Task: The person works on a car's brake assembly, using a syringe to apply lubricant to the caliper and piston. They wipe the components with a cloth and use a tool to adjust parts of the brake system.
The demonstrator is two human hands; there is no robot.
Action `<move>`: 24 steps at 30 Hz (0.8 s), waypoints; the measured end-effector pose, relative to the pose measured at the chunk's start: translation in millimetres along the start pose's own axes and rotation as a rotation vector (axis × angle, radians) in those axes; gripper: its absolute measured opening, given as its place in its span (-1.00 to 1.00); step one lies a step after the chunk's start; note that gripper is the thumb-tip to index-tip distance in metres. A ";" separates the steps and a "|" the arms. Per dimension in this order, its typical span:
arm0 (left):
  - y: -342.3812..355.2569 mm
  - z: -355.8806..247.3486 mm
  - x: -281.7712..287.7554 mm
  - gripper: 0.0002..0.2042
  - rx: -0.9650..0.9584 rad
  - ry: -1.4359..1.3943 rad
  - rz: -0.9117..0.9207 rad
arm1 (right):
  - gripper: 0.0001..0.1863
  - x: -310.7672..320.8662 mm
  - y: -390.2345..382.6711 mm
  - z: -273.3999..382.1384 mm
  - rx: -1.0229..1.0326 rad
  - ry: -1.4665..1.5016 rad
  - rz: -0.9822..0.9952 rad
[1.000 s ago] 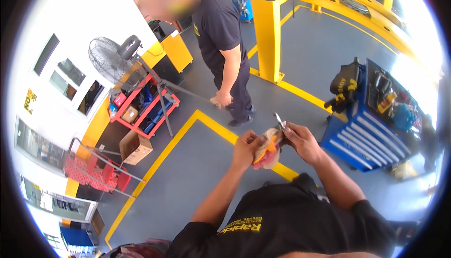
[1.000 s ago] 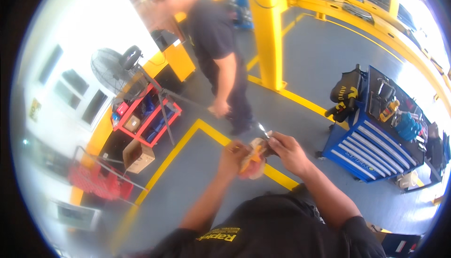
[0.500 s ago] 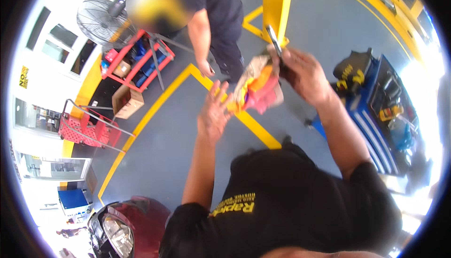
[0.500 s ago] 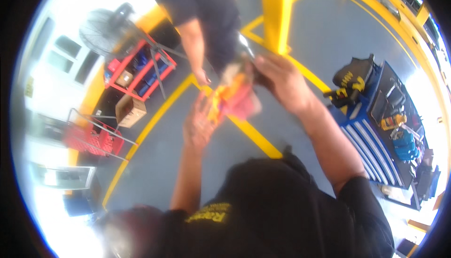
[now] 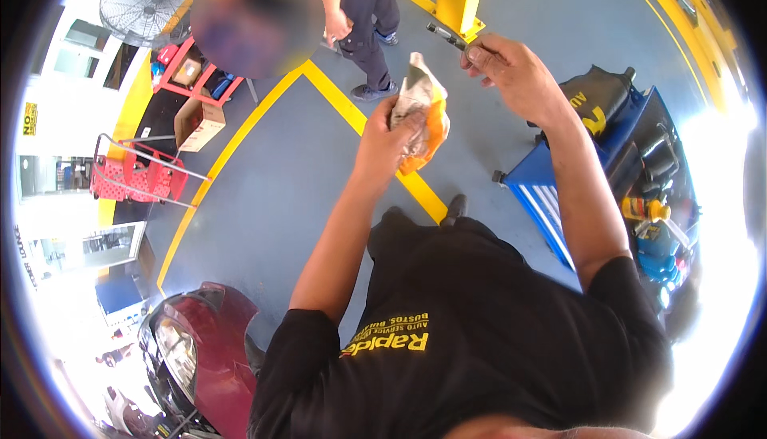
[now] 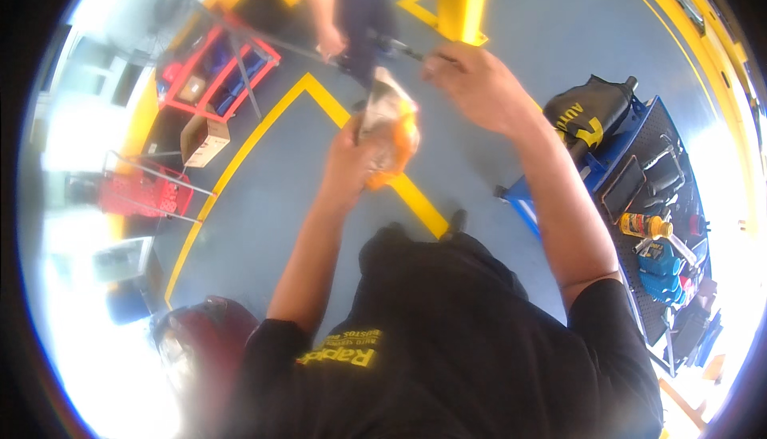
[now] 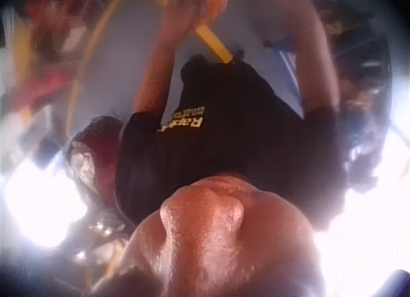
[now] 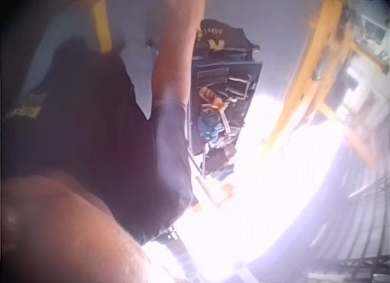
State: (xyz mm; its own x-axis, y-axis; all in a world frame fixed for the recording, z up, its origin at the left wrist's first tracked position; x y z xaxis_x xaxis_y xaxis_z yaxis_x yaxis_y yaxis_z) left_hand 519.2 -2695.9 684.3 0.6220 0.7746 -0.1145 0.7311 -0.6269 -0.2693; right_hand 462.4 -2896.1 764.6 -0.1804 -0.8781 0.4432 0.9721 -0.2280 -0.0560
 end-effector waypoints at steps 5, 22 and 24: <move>2.8 12.3 -11.1 -0.34 0.028 -0.488 0.103 | -0.74 -47.8 -20.7 19.6 0.042 -0.226 0.074; 3.8 36.2 4.9 -0.49 0.024 -0.688 0.288 | -0.61 -113.0 -50.0 18.8 0.107 -0.660 -0.257; 9.4 36.8 -7.6 -0.54 -0.013 -0.567 0.205 | -0.55 -113.2 -59.9 10.2 0.021 -0.679 -0.221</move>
Point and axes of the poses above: each hand's wrist, its own y-axis towards the middle knuckle, its own x-axis out of the back of the hand, z = x × y, the point moved 6 cm from there along y, towards the middle knuckle, and after that the axes turned 1 degree about x, right-handed, at the moved point
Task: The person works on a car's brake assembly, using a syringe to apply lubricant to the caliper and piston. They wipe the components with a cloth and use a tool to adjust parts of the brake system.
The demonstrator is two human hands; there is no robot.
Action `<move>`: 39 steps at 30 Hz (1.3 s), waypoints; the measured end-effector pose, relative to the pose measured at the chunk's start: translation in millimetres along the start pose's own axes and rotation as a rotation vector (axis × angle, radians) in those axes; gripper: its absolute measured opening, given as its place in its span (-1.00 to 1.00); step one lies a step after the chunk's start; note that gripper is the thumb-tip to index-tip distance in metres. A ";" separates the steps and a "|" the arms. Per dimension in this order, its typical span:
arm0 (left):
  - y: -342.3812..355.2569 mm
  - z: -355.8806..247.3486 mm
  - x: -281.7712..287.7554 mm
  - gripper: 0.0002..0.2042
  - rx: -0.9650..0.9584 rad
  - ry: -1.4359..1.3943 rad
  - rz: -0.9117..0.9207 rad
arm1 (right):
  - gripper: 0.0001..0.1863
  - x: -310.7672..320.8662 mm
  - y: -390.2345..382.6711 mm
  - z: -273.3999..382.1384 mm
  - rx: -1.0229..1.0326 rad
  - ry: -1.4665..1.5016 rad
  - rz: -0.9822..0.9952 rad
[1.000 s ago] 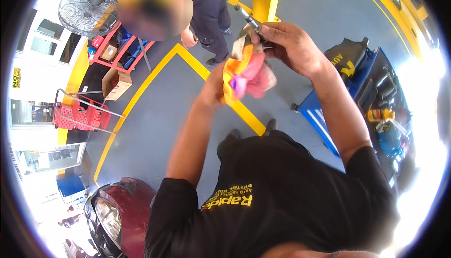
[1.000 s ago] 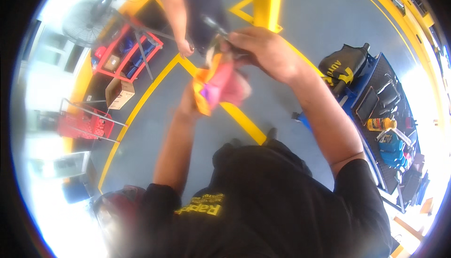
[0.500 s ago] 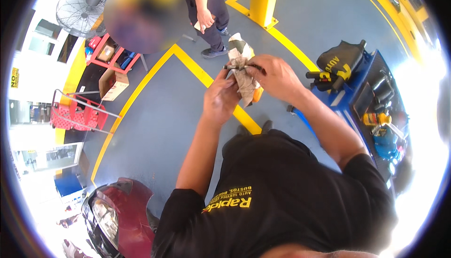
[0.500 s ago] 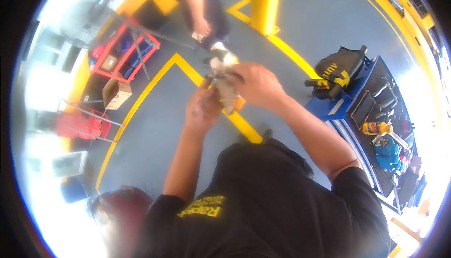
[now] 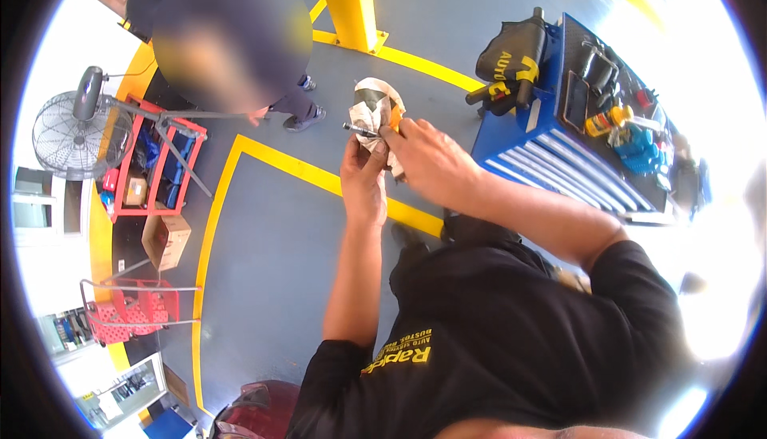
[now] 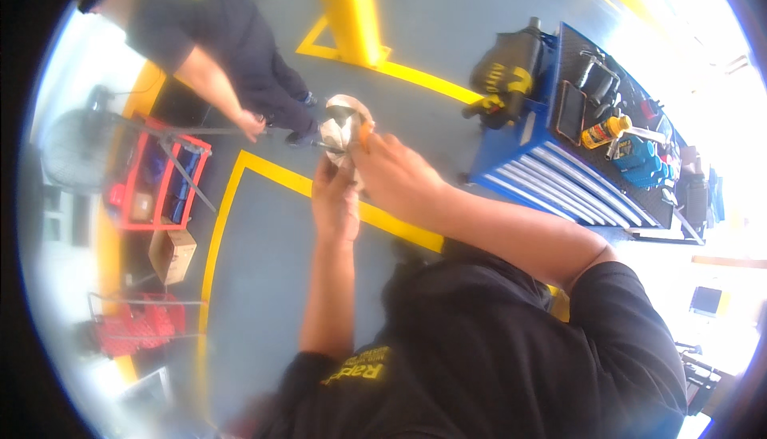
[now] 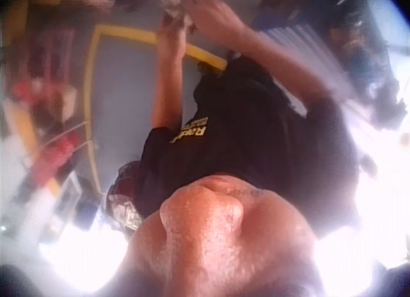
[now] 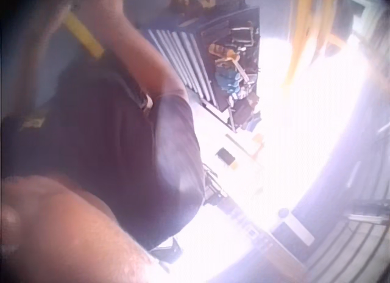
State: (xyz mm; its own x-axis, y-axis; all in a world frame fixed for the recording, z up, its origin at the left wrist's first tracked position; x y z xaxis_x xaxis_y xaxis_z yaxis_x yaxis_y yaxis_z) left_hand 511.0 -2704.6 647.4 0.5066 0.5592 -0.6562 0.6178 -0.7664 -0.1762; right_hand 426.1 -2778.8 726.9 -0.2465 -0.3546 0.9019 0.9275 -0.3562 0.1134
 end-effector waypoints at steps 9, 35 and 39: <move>13.9 13.8 -83.1 -0.68 -0.107 0.010 -0.025 | -0.43 57.2 -46.6 -43.2 0.023 0.102 -0.222; 30.0 185.0 -536.1 -0.44 -0.666 0.607 0.644 | -0.59 344.5 -238.7 -346.6 -0.341 0.550 -0.451; 43.7 198.3 -559.3 -0.41 -0.364 0.413 0.515 | -0.71 364.4 -251.1 -367.7 -0.278 0.560 -0.465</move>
Point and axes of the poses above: each hand's wrist, its own y-axis towards the middle knuckle, its own x-axis out of the back of the hand, z = x × y, the point moved 6 cm from there along y, towards the middle knuckle, and after that the axes turned 1 degree about x, right-handed, at the moved point
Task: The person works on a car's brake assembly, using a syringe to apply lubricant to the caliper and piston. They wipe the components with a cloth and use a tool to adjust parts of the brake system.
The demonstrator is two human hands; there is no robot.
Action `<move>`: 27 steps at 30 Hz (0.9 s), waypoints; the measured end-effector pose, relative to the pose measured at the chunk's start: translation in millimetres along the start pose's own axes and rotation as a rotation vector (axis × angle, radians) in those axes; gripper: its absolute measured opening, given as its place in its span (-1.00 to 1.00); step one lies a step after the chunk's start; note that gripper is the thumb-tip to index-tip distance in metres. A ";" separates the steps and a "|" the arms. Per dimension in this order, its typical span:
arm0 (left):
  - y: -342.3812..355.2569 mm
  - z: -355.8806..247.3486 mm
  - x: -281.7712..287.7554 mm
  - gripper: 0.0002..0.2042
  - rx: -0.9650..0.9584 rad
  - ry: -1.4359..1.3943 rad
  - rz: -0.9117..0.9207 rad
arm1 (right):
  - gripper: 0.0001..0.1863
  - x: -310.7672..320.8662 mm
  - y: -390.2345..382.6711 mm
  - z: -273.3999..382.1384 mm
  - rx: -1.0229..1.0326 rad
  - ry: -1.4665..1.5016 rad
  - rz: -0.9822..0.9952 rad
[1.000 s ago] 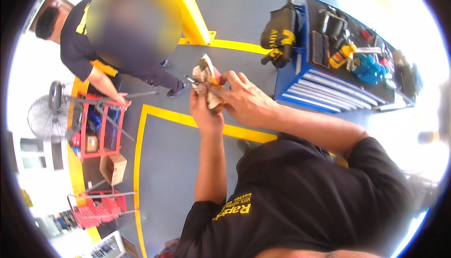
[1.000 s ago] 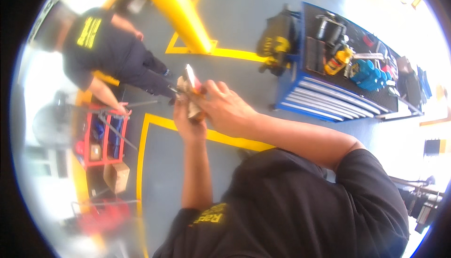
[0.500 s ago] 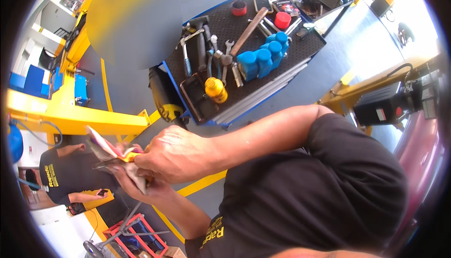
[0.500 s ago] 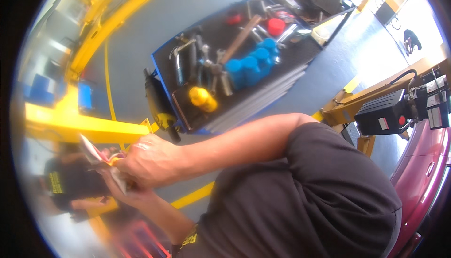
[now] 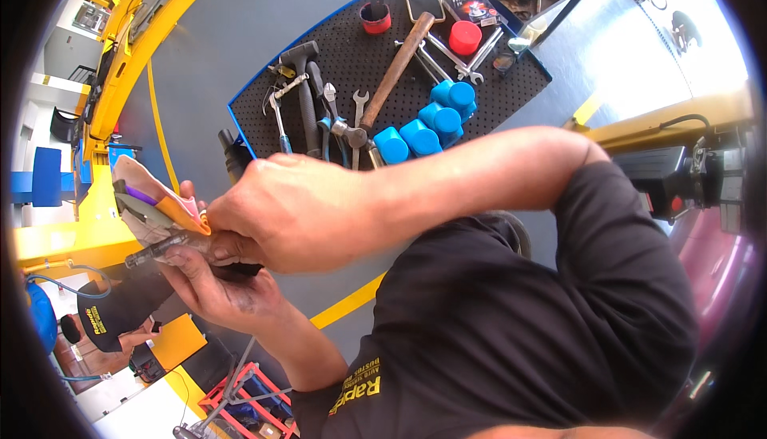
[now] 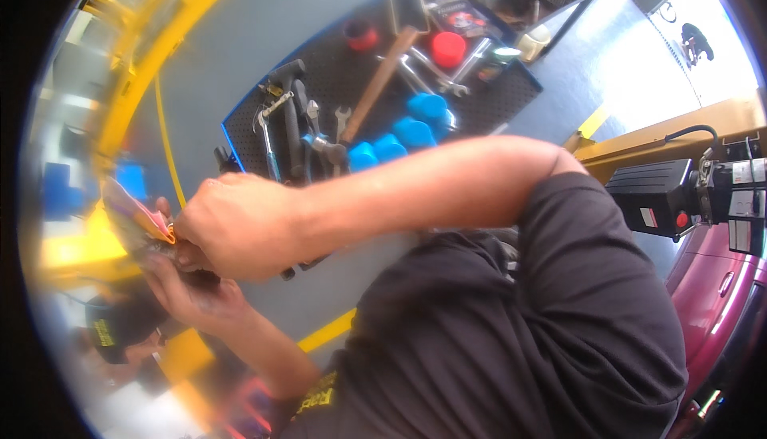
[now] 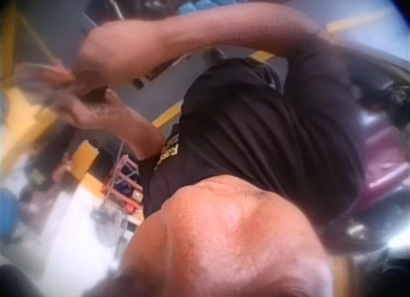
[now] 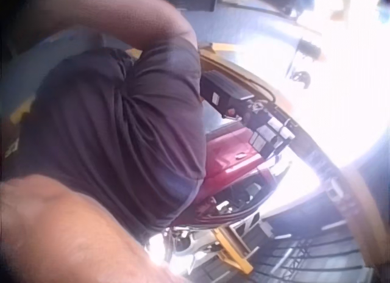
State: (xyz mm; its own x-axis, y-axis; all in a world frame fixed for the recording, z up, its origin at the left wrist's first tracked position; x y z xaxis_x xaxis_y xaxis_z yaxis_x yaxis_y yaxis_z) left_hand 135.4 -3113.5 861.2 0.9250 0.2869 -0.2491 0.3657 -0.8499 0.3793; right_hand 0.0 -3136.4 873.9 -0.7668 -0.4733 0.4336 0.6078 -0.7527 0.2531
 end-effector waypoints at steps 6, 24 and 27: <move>56.7 -8.7 123.2 -0.54 0.123 -0.459 0.068 | -0.68 90.0 5.1 -87.2 -0.364 -0.123 0.272; -149.0 -50.5 367.2 -0.61 0.128 0.124 -0.708 | 0.39 211.8 37.0 -436.7 -0.758 -0.828 -0.321; -202.9 -47.1 412.9 -0.58 0.122 0.151 -0.887 | 0.23 248.0 60.8 -421.6 -0.315 -0.691 -0.251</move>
Point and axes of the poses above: each hand's wrist, its own y-axis towards the middle knuckle, its own x-axis out of the back of the hand, z = x × y, the point moved 6 cm from there along y, towards the middle knuckle, and after that the axes turned 1 degree about x, right-handed, at the moved point
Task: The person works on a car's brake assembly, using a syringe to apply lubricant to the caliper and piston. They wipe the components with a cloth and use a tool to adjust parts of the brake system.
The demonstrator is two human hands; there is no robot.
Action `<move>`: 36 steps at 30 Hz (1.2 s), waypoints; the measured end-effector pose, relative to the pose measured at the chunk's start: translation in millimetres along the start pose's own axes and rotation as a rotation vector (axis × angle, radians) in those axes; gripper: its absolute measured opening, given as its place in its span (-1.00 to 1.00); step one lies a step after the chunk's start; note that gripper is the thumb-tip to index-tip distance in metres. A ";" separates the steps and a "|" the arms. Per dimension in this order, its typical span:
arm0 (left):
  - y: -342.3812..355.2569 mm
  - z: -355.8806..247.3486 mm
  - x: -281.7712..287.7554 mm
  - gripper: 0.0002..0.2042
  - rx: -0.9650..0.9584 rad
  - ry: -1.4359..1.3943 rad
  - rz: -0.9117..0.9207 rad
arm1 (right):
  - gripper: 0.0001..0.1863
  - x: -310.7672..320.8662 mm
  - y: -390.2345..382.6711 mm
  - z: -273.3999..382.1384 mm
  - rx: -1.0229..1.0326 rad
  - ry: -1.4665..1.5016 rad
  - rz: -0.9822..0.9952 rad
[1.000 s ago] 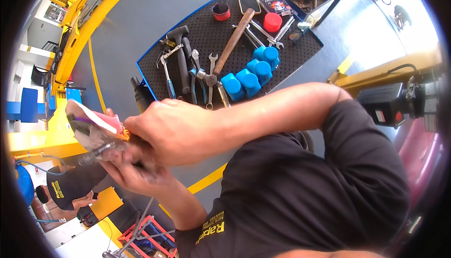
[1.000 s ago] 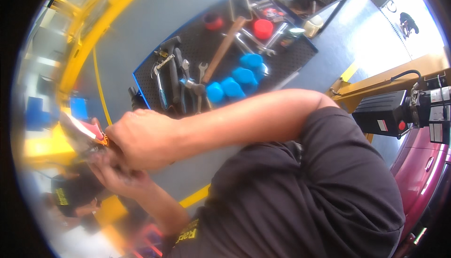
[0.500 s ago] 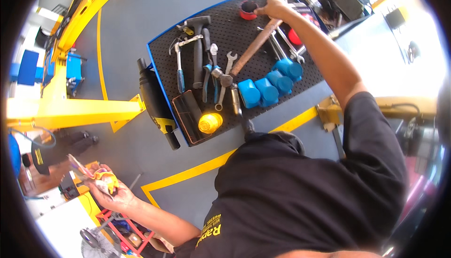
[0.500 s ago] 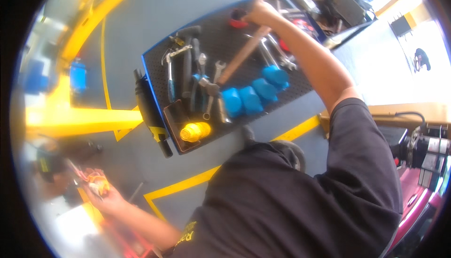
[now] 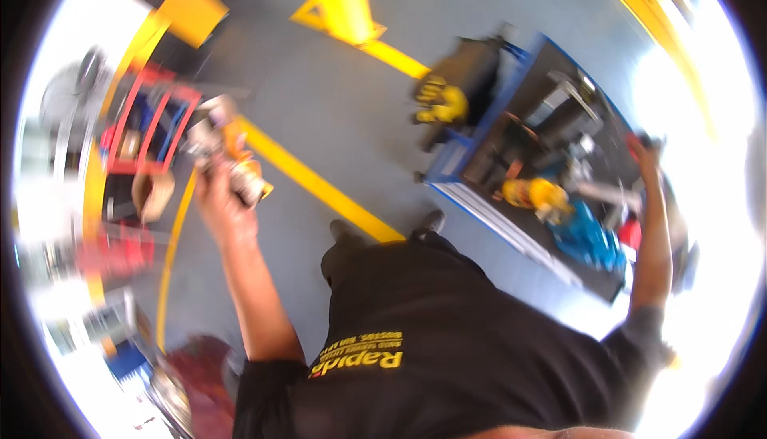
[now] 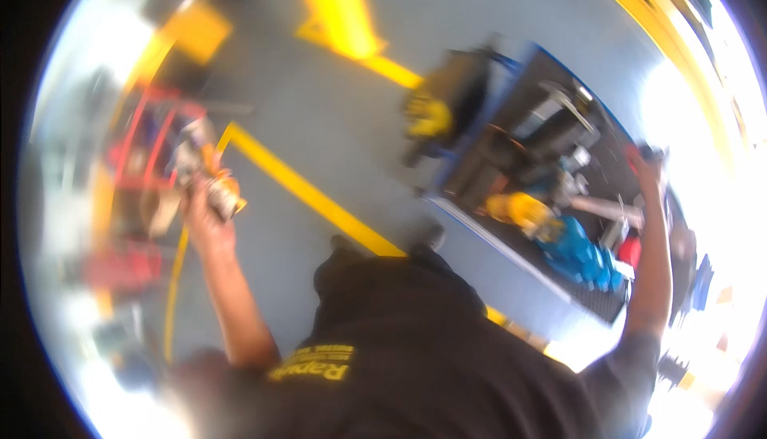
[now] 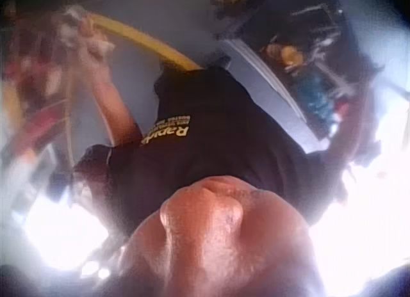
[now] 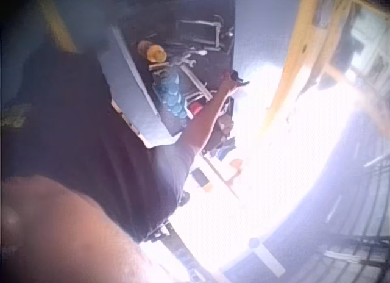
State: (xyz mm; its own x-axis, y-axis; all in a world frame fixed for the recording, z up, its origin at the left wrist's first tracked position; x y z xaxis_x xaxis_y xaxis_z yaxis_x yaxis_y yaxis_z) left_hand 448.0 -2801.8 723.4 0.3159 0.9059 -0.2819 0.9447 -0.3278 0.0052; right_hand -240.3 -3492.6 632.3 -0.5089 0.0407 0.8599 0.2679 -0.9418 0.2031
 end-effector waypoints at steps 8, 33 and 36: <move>-4.3 2.7 222.6 -0.64 0.185 0.024 -0.230 | 0.00 -34.9 -67.5 511.4 0.381 0.107 0.220; -24.9 -147.2 965.5 -0.62 0.143 -0.417 -1.267 | 0.03 -642.5 -796.8 1490.4 1.333 0.170 1.597; -30.1 -184.7 1032.6 -0.64 0.087 -0.449 -1.387 | 0.02 -648.7 -970.2 1594.7 1.595 0.238 1.718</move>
State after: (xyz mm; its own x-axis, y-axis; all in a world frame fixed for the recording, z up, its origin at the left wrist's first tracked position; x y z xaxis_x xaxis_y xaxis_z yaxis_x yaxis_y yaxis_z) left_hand 761.9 -1807.0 609.4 -0.8939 0.3487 -0.2818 0.4483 0.6914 -0.5666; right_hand 1134.4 -2073.0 624.4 0.7618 -0.3352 0.5543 0.5128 0.8349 -0.1999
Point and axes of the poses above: each hand's wrist, its own y-axis towards the middle knuckle, its own x-axis out of the back of the hand, z = x × y, the point moved 6 cm from there along y, towards the middle knuckle, and after that the axes turned 1 degree about x, right-handed, at the moved point
